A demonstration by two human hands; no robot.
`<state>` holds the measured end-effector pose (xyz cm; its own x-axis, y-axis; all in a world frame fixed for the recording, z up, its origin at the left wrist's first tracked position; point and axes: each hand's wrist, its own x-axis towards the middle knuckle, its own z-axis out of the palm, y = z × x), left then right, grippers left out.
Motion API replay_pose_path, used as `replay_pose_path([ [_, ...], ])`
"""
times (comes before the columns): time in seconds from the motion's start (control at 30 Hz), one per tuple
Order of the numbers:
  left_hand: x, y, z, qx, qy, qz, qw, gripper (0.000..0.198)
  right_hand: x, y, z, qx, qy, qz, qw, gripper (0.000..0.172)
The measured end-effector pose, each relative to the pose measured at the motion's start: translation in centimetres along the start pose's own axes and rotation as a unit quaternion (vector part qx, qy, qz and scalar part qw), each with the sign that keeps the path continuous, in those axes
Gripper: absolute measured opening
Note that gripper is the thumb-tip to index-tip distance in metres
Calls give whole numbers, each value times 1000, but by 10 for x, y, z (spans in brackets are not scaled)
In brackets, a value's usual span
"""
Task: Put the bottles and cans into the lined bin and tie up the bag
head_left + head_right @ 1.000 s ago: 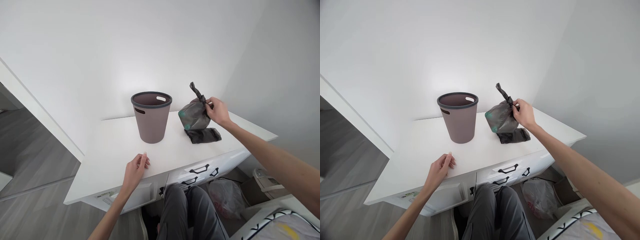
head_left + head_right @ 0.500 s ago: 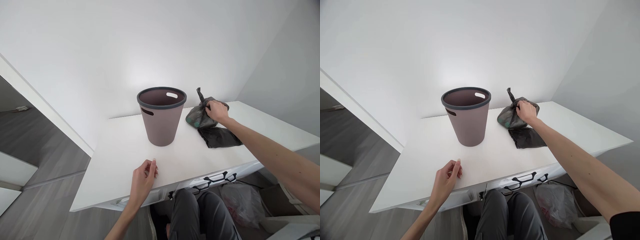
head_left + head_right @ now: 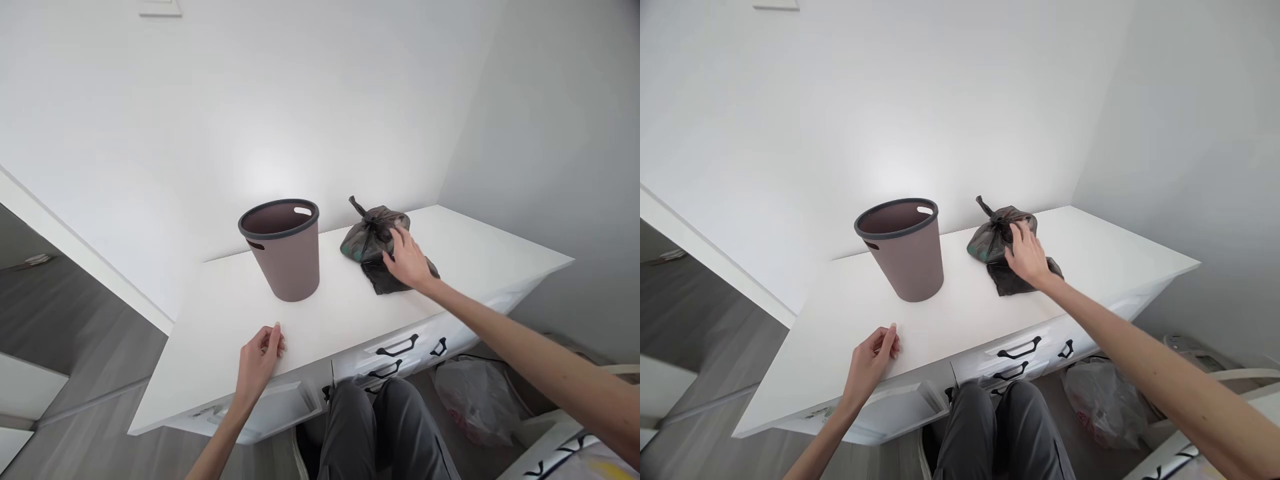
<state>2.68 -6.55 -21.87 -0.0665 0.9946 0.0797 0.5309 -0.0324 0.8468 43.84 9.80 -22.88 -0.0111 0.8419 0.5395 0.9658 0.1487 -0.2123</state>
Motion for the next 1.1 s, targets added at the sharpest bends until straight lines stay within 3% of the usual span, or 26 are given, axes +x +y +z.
replay_pose_path([
  [0.17, 0, 13, 2, 20, 29, 2, 999, 55, -73, -9, 29, 50, -48, 17, 997, 75],
  [0.27, -1, 19, 3, 23, 43, -11, 999, 55, -96, -19, 35, 55, -94, 22, 994, 72],
  [0.43, -4, 25, 4, 15, 51, -43, 998, 55, -101, -28, 21, 46, -145, 27, 988, 74],
  [0.63, -7, 30, 5, 26, 73, -29, 997, 59, -102, -38, 3, 26, -177, 40, 983, 73],
  [1.1, -16, 27, 0, 22, 64, 32, 997, 60, -121, -59, -1, -21, -137, 87, 987, 70],
])
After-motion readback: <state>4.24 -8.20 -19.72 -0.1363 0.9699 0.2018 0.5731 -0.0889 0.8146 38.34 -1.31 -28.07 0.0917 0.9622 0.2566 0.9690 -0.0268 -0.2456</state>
